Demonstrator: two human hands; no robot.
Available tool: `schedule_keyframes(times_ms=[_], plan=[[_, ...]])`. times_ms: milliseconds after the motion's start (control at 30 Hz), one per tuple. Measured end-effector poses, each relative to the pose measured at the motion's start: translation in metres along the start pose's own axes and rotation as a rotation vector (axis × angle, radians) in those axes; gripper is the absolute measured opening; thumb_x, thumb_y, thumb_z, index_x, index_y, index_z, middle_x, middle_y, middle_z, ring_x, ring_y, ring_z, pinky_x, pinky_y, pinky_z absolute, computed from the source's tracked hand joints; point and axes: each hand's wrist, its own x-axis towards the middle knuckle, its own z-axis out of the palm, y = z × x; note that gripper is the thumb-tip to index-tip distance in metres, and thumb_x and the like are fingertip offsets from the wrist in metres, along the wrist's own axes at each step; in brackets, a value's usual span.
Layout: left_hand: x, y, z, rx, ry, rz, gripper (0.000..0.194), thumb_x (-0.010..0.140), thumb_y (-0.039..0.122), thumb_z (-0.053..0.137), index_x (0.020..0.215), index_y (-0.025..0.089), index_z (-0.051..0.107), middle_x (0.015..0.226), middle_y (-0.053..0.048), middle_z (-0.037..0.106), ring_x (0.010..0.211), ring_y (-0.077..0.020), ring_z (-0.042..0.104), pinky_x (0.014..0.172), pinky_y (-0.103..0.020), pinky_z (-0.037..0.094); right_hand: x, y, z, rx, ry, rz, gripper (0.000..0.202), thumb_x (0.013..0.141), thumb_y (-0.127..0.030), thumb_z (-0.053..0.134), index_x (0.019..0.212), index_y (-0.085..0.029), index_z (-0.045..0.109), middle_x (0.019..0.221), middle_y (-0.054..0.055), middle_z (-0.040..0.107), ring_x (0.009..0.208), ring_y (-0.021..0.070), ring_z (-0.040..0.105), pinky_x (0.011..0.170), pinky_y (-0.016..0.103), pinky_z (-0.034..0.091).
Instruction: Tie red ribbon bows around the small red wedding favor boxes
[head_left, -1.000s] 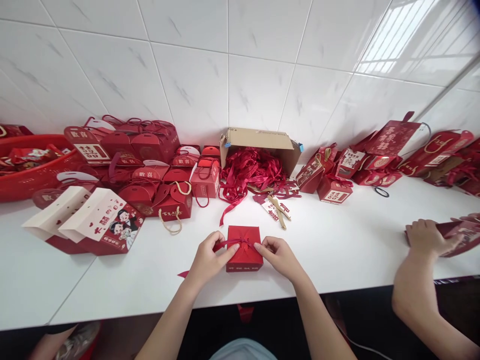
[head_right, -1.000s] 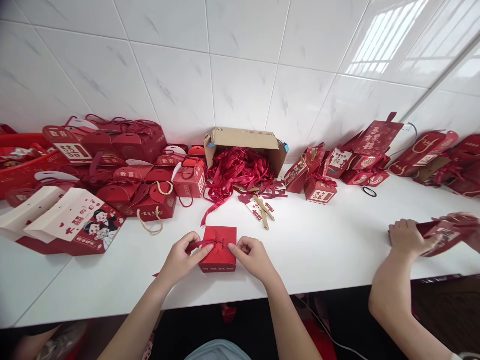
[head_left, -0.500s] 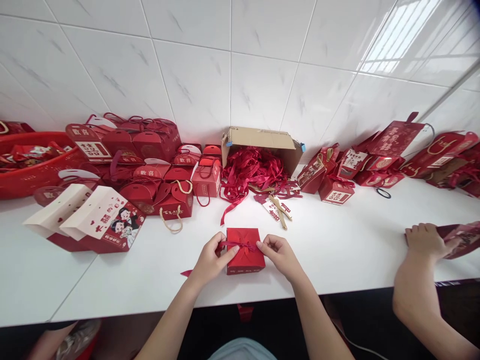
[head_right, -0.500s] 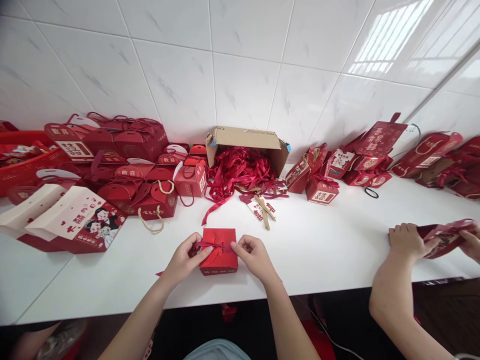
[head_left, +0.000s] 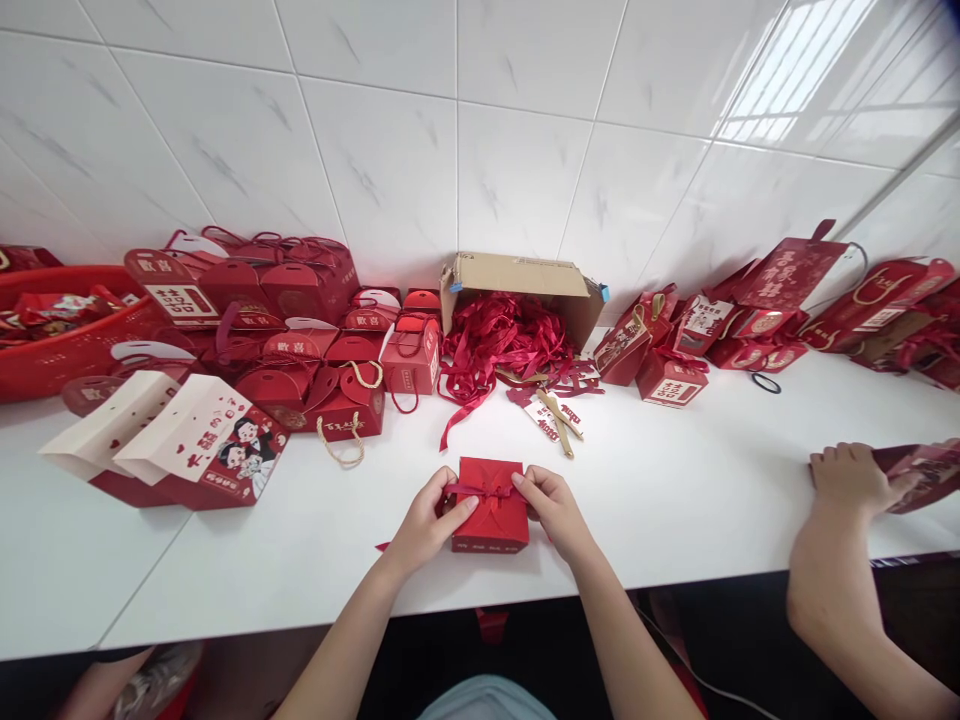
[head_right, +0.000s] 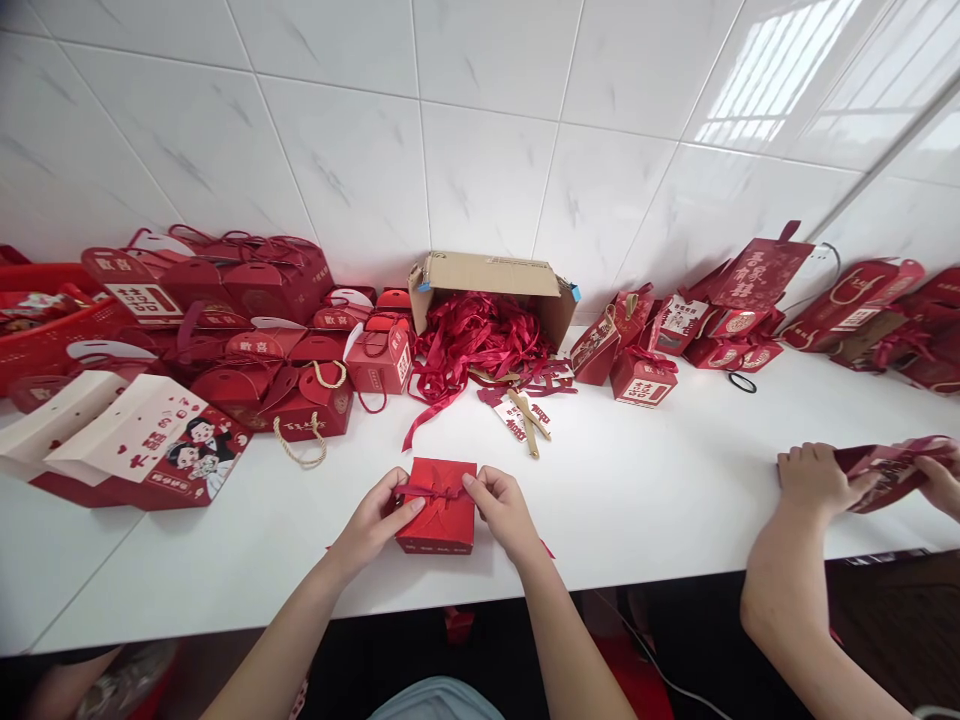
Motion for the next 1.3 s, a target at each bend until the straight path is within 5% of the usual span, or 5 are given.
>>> schedule_keyframes(times_ms=[433,667,867,1033,1300], plan=[[-0.003,0.004,-0.002,0.232,0.127,-0.046,0.037,0.080,0.045,0.060,0.071,0.021,0.033,0.065,0.007,0.031,0.058,-0.0097,0.030,0.056,-0.024,0.028,-0.006,-0.015,-0.019,-0.171,-0.016,-0.022,0.047,0.076,-0.053,0.066,0.060,-0.020,0.037,0.058,-0.007,0.031,0.056,0.0090,0.025,0.053,0.025,0.019],[-0.004,0.003,-0.004,0.275,0.102,-0.048,0.033,0.083,0.047,0.055,0.075,0.022,0.036,0.072,0.004,0.038,0.064,-0.0124,0.040,0.062,-0.027,0.035,-0.017,-0.030,-0.028,-0.231,-0.094,0.091,0.045,0.080,-0.055,0.061,0.060,-0.018,0.046,0.053,-0.006,0.037,0.050,0.0080,0.028,0.050,0.024,0.020],[-0.010,0.016,0.006,0.375,0.310,0.222,0.028,0.081,0.035,0.061,0.099,0.025,0.044,0.119,-0.007,0.050,0.116,-0.0247,0.046,0.096,-0.039,0.036,-0.037,-0.052,-0.033,-0.095,-0.129,0.027,0.035,0.081,-0.049,0.063,0.066,-0.017,0.063,0.057,-0.001,0.052,0.056,0.0115,0.044,0.059,0.026,0.037],[-0.009,0.040,0.027,0.610,0.114,0.424,0.030,0.074,0.027,0.069,0.096,0.025,0.050,0.116,-0.007,0.054,0.117,-0.0276,0.044,0.099,-0.042,0.033,-0.043,-0.063,-0.024,0.026,-0.055,-0.070,0.025,0.081,-0.041,0.067,0.090,-0.018,0.075,0.062,0.001,0.060,0.061,0.0135,0.053,0.067,0.029,0.045],[0.010,0.046,0.039,0.698,0.379,0.479,0.015,0.080,0.018,0.058,0.086,0.022,0.046,0.111,-0.008,0.058,0.112,-0.0268,0.047,0.093,-0.042,0.033,-0.055,-0.074,-0.012,0.014,0.007,-0.083,0.026,0.081,-0.040,0.069,0.099,-0.023,0.075,0.070,0.002,0.068,0.067,0.0154,0.060,0.071,0.032,0.052]])
